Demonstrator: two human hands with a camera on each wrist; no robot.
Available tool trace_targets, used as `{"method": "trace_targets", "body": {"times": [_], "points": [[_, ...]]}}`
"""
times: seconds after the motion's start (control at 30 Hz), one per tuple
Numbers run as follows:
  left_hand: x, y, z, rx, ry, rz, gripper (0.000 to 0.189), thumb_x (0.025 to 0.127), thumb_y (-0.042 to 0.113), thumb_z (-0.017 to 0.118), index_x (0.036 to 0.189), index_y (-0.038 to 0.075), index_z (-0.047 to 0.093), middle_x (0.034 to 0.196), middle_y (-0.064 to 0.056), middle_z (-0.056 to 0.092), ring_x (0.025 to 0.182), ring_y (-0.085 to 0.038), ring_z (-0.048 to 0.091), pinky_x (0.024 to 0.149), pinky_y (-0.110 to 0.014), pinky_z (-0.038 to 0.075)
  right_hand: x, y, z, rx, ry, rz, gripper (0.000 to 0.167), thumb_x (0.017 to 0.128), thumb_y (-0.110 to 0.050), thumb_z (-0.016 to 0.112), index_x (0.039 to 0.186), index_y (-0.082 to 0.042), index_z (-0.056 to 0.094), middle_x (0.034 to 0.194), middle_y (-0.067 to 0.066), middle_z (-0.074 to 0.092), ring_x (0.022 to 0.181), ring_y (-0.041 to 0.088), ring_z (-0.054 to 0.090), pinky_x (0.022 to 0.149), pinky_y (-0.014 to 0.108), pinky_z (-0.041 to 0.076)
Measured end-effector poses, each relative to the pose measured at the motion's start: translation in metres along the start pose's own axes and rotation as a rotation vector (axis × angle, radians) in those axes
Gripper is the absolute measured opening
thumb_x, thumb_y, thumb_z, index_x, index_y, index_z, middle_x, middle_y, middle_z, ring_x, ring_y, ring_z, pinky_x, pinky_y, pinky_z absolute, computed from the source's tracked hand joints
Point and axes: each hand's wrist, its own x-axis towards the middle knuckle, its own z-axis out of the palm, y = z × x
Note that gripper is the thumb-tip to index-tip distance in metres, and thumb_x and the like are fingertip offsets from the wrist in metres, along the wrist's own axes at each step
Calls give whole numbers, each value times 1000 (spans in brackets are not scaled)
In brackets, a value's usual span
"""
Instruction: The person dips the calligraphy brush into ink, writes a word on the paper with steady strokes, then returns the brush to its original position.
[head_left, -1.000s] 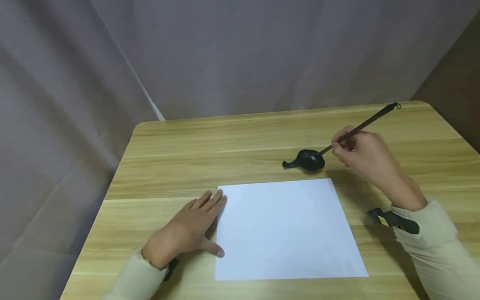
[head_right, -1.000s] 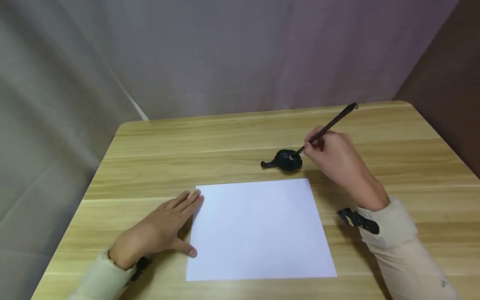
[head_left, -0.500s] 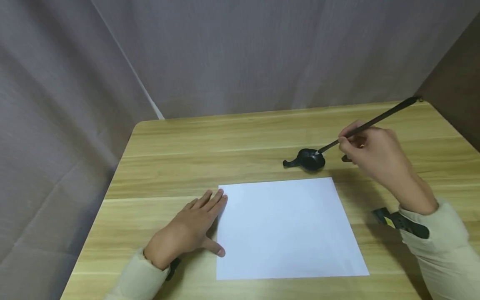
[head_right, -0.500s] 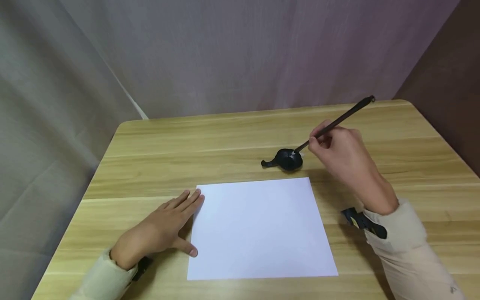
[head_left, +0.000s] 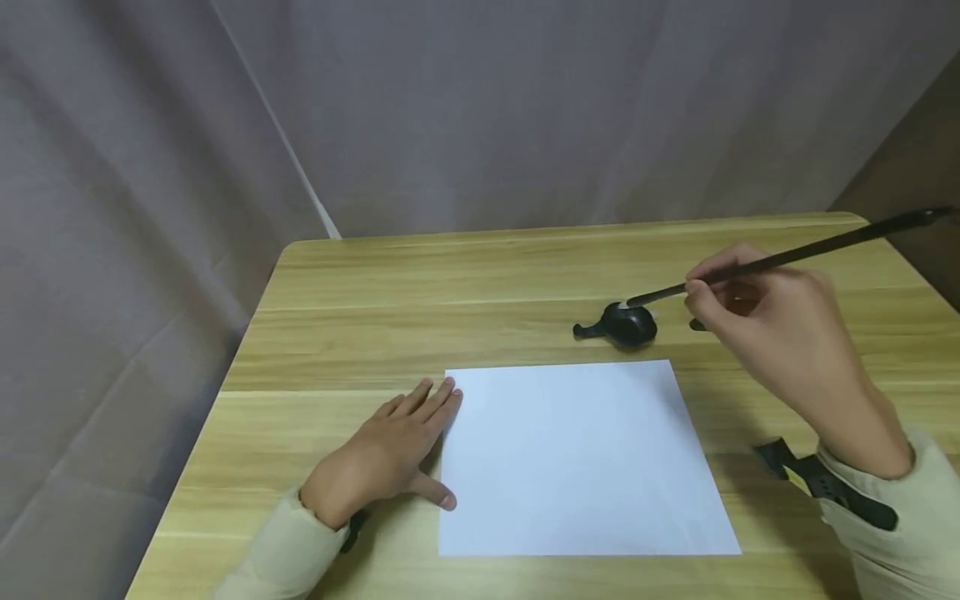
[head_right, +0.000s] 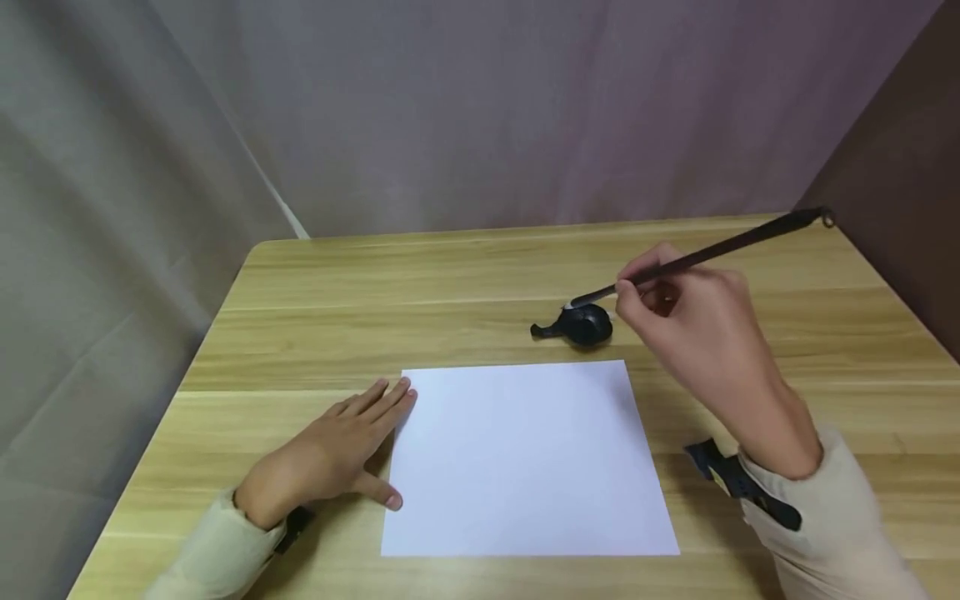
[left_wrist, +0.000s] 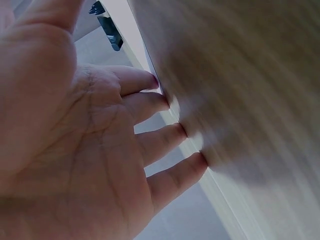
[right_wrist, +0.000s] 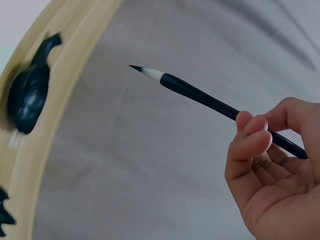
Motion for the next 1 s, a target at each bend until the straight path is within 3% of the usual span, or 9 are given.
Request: {"method": "trace_targets", "body": {"times": [0.1, 0.3, 0.67, 1.0], "points": [[0, 0, 0, 4, 6, 1, 131, 72, 65, 86, 171, 13, 17, 178, -5, 8, 163, -33, 7, 130, -56, 18, -5, -14, 1, 30, 8, -50, 8, 95, -5, 74, 100, -11, 77, 82, -14, 69, 70, -6, 60, 69, 4, 45], [-1, -1, 1, 1, 7, -4, 131, 72, 65, 86, 171, 13, 17, 178, -5, 8, 164, -33, 7, 130, -56, 17, -10, -33, 11, 106, -12, -98, 10, 93, -1, 75, 98, -10, 76, 86, -8, 71, 72, -3, 64, 72, 4, 49], [7, 3, -1, 0, 15, 16, 133, 73, 66, 86, 171, 12, 13, 178, -6, 6, 164, -32, 5, 130, -56, 16, -18, -41, 32, 180, -91, -183, 17, 90, 7, 76, 99, -8, 75, 86, -6, 72, 68, 1, 62, 63, 9, 50], [4, 4, 0, -6, 4, -12, 136, 71, 67, 87, 171, 11, 14, 178, -6, 6, 164, -30, 4, 130, -55, 16, -29, -46, 73, 244, -174, -255, 23, 86, 12, 77, 97, -9, 73, 85, -7, 70, 70, 1, 63, 58, 14, 53]]}}
